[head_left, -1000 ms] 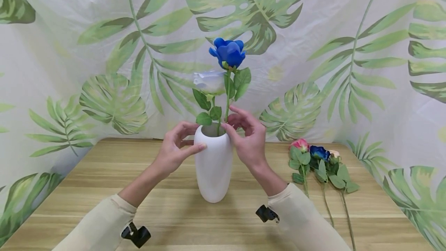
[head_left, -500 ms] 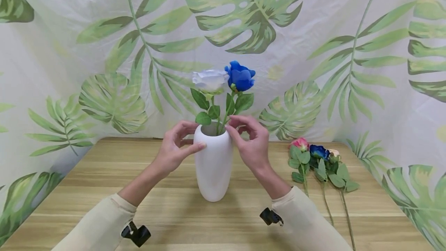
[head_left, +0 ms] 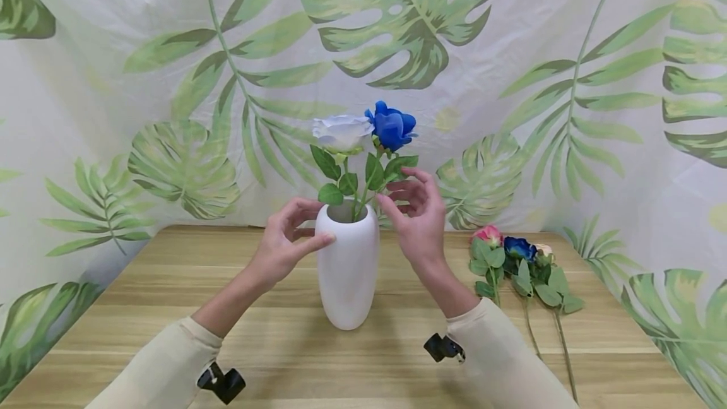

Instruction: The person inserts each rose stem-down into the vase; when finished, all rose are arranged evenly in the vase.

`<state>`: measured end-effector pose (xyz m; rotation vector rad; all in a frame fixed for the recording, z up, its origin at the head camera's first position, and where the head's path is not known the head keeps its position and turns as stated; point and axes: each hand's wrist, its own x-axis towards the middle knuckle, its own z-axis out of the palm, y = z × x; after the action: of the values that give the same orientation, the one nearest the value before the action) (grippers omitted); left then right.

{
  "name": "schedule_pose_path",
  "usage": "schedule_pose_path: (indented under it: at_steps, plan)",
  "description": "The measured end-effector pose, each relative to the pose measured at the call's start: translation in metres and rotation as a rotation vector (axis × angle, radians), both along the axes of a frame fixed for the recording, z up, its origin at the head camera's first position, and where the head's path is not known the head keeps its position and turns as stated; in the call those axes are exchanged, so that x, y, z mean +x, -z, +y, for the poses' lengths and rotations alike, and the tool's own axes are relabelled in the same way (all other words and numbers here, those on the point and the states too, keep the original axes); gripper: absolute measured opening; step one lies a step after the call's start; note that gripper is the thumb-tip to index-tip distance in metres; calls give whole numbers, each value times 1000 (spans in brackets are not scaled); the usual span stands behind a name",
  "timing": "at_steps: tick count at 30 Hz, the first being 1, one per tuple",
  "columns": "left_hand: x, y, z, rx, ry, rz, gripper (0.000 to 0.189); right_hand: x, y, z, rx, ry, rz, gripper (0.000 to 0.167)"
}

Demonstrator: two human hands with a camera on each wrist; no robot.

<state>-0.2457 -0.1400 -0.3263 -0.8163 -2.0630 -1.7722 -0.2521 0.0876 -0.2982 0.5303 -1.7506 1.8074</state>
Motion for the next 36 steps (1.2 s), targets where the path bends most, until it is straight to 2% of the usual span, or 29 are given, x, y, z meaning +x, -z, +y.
schedule_pose_path:
  at_steps: [5,12,18,23,27,36]
  plan:
    - [0,1,-1,-5,4,2,45,-2,-4,-5,34,-57,-34,57]
    - [-1,1,0,-5,3,8,41,0,-6,-10,115,-91,26,44]
    - [1,0,-1,-8,0,-1,41,5,-1,-6,199,-117,79,36]
    - [1,1,0,-7,-6,1,38,8,3,2,168,-98,178,28]
    - [1,0,0,-4,-8,6,36,9,5,11,125,-116,213,25]
    - [0,1,-1,-11,-5,15,38,8,14,38,131,-125,183,25]
